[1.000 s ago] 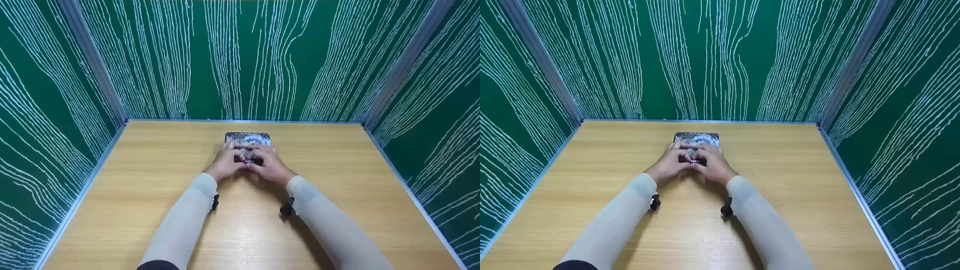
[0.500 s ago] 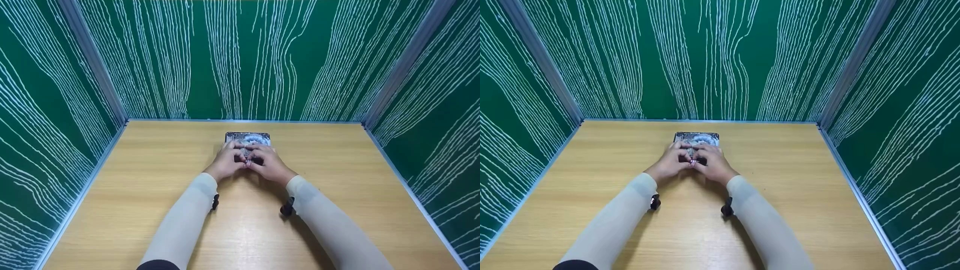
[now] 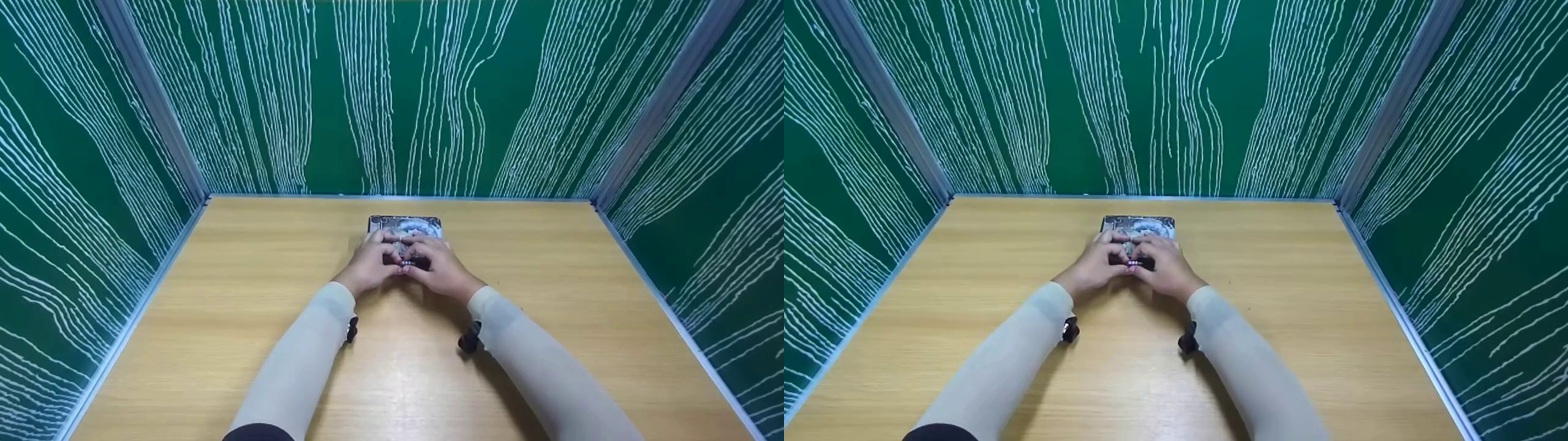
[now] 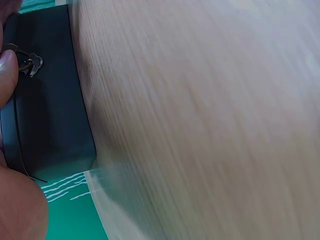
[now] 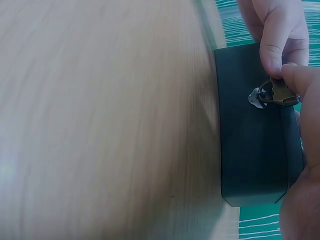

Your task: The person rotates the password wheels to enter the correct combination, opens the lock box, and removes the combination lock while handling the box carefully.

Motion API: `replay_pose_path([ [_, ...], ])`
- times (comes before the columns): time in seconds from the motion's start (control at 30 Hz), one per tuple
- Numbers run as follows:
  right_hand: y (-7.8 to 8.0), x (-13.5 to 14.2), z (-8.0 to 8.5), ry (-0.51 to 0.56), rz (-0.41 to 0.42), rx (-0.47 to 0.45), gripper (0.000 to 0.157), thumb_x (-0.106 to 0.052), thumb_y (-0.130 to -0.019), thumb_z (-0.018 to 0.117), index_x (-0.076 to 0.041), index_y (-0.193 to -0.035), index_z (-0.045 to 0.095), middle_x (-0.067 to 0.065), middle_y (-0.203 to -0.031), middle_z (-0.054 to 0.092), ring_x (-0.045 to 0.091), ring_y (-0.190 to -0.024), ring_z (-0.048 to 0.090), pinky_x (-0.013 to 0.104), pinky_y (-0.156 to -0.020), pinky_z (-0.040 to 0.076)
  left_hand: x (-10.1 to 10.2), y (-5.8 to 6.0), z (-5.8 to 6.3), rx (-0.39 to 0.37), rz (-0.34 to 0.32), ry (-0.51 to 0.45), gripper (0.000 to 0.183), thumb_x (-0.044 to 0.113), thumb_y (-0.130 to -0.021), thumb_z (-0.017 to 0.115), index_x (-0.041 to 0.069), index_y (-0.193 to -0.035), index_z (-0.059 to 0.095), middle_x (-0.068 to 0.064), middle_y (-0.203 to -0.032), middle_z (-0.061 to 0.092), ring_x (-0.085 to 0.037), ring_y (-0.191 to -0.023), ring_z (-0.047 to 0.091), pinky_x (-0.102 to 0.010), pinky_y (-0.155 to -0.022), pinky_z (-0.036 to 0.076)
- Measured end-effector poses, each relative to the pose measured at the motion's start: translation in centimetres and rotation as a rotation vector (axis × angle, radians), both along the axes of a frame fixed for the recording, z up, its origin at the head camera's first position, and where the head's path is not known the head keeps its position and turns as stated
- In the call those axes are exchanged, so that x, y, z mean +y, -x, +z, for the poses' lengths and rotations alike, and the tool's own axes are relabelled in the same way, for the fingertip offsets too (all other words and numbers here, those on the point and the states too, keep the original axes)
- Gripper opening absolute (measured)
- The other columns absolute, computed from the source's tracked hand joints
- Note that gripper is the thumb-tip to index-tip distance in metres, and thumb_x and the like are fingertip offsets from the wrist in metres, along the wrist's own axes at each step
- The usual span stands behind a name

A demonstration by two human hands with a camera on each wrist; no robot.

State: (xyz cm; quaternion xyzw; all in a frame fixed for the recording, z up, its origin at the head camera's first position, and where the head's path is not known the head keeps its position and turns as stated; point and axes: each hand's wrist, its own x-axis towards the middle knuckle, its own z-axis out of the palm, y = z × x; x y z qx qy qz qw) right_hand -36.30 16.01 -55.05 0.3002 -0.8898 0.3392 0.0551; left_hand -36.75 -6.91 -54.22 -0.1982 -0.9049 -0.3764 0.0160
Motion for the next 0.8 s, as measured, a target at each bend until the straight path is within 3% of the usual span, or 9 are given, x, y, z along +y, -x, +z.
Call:
replay_pose_path([
  [0.6,-0.01,-0.04,0.09,-0.004,-0.006,-0.028,0.019,-0.033,-0.106,0.081,-0.018,-0.118,0.077,0.006,-0.170,0.060,0.044,-0.164,0.046,0.084,-0.136,0.012,-0.07,-0.15,0.05,0.034,-0.021,-0.004,0.016,0.021,-0.094,0.094,0.013,-0.089,0.082,-0.005,-0.158,0.064,-0.038,-0.163,0.041,-0.056,-0.141,0.026],
  [0.8,0.00,-0.04,0.10,-0.013,-0.003,-0.025,0.019,-0.033,-0.107,0.080,-0.018,-0.119,0.077,0.007,-0.170,0.060,0.044,-0.164,0.046,0.079,-0.138,0.015,-0.04,-0.12,0.01,0.033,-0.016,0.002,0.016,0.021,-0.094,0.094,0.012,-0.089,0.082,-0.004,-0.159,0.063,-0.038,-0.165,0.039,-0.056,-0.142,0.025],
])
